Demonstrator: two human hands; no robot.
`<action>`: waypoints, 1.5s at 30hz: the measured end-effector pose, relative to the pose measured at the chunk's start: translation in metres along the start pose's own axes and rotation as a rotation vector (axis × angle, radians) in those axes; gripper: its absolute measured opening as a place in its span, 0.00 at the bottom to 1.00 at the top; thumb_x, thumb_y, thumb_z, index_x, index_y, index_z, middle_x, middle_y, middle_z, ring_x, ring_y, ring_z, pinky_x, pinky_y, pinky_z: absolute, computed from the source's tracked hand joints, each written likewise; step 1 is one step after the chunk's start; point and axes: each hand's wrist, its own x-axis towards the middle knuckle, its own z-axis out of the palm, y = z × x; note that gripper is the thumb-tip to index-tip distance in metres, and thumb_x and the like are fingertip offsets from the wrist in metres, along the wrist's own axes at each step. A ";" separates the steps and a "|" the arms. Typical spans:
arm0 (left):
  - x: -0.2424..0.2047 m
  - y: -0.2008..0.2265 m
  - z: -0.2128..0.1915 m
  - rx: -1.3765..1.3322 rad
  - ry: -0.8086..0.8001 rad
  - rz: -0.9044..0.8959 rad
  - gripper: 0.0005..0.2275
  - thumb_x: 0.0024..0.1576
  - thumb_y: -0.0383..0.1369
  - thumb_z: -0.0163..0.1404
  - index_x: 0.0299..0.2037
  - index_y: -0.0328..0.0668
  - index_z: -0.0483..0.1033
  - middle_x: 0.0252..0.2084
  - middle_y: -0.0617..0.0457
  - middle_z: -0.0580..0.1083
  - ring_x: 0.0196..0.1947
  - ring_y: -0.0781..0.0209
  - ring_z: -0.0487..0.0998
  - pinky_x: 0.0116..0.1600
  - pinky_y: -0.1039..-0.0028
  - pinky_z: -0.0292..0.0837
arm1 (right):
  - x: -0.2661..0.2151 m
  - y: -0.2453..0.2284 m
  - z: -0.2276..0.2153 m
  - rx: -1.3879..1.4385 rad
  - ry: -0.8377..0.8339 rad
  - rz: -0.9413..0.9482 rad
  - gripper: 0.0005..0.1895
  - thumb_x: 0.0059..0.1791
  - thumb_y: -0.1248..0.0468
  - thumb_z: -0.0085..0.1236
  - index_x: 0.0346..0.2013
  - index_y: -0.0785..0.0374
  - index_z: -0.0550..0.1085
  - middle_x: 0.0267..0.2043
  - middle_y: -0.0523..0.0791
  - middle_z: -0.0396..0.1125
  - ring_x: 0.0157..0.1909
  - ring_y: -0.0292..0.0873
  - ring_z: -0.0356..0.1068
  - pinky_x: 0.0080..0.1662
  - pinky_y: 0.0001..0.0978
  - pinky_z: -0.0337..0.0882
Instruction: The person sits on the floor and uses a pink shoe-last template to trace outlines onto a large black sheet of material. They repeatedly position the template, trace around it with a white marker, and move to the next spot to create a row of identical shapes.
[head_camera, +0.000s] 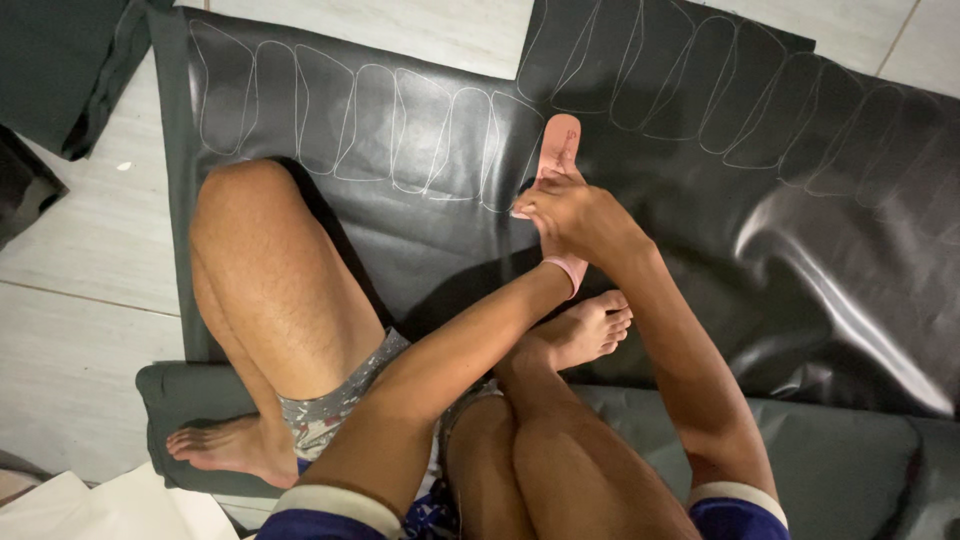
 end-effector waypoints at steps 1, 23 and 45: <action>0.001 -0.002 0.002 0.164 -0.002 0.088 0.24 0.57 0.38 0.52 0.64 0.39 0.66 0.57 0.42 0.71 0.57 0.46 0.72 0.58 0.53 0.68 | 0.000 0.000 -0.005 0.047 -0.018 0.046 0.07 0.51 0.60 0.61 0.42 0.55 0.79 0.43 0.42 0.73 0.48 0.47 0.75 0.45 0.38 0.77; 0.055 -0.197 -0.080 -0.656 0.194 0.603 0.09 0.54 0.28 0.54 0.42 0.54 0.80 0.58 0.65 0.71 0.50 0.60 0.74 0.51 0.60 0.65 | -0.078 -0.032 0.031 0.100 0.377 0.394 0.19 0.50 0.76 0.53 0.55 0.64 0.77 0.44 0.47 0.77 0.39 0.46 0.77 0.42 0.37 0.77; 0.072 -0.193 -0.083 -0.652 0.098 0.608 0.28 0.38 0.28 0.65 0.52 0.57 0.77 0.70 0.47 0.57 0.66 0.50 0.61 0.64 0.47 0.55 | -0.076 -0.034 0.019 0.180 0.510 0.381 0.13 0.53 0.76 0.51 0.51 0.65 0.74 0.53 0.48 0.75 0.51 0.49 0.77 0.51 0.39 0.77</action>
